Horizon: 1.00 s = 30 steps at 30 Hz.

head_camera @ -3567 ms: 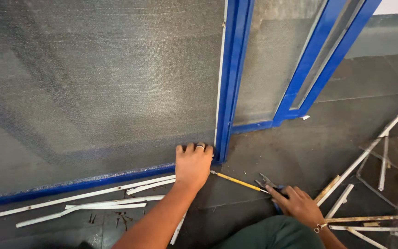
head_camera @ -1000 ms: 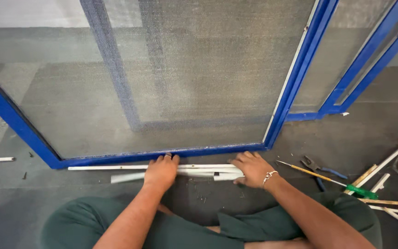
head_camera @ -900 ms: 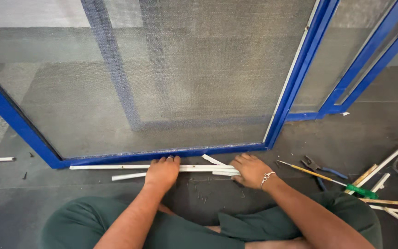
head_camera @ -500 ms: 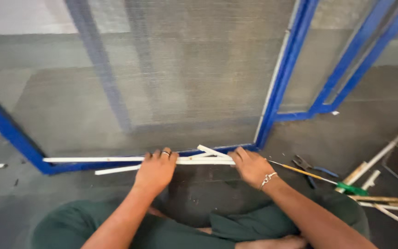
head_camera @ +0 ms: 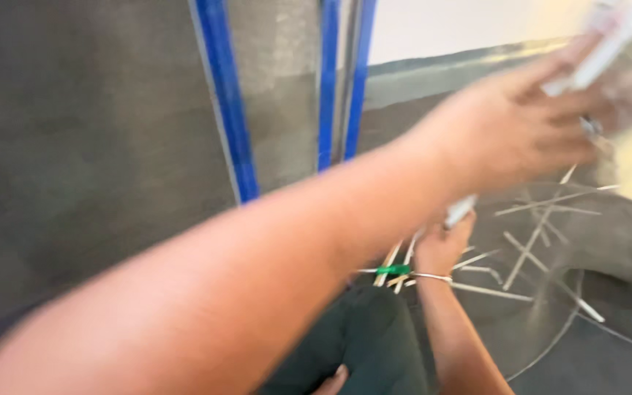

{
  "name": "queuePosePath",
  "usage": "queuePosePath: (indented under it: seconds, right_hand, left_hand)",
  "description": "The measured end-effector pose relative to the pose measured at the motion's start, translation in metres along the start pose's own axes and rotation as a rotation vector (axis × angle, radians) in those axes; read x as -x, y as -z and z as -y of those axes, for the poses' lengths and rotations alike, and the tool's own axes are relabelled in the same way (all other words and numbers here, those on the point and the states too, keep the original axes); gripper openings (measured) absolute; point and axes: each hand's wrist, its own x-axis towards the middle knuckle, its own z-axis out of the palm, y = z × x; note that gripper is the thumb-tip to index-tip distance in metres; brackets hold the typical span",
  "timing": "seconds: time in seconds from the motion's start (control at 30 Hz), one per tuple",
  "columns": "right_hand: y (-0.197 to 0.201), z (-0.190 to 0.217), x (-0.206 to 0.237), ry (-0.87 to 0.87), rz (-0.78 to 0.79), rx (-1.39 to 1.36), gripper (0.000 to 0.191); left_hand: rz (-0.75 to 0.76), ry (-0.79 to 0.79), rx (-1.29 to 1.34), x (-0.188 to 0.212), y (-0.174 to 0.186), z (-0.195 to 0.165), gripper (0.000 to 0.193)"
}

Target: The person sits on the floor and installs white rubber spline into the groove of a blue aluminum window screen frame, using a screwdriver to press the spline into the channel along the frame edges. They work section by section around the frame, pressing the strip flush with the mesh.

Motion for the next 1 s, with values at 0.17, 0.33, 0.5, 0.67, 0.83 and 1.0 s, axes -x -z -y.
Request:
queuePosePath:
  seconds: [0.17, 0.33, 0.5, 0.67, 0.83, 1.0]
  right_hand:
    - [0.064, -0.097, -0.076, -0.222, -0.12, 0.248, 0.05]
    - [0.107, -0.132, -0.068, -0.393, -0.102, 0.5, 0.068]
    - [0.034, -0.079, -0.009, -0.168, 0.026, 0.149, 0.059]
    - [-0.075, 0.004, 0.061, -0.061, 0.662, 0.056, 0.041]
    - [-0.13, 0.019, 0.101, 0.069, 1.547, 0.996, 0.058]
    - [-0.127, -0.026, 0.084, -0.021, 1.452, 1.242, 0.084]
  left_hand:
    - [0.15, 0.225, 0.212, 0.018, 0.025, -0.084, 0.052]
    - [0.652, 0.713, 0.519, 0.177, 0.08, -0.1, 0.051]
    - [1.412, 1.459, 0.303, 0.33, 0.162, -0.132, 0.056]
    - [1.494, 1.745, 0.18, 0.45, 0.253, -0.179, 0.057]
    - [1.223, 2.0, 0.165, 0.498, 0.277, -0.211, 0.054]
    - [1.114, 2.205, 0.187, 0.51, 0.259, -0.203, 0.067]
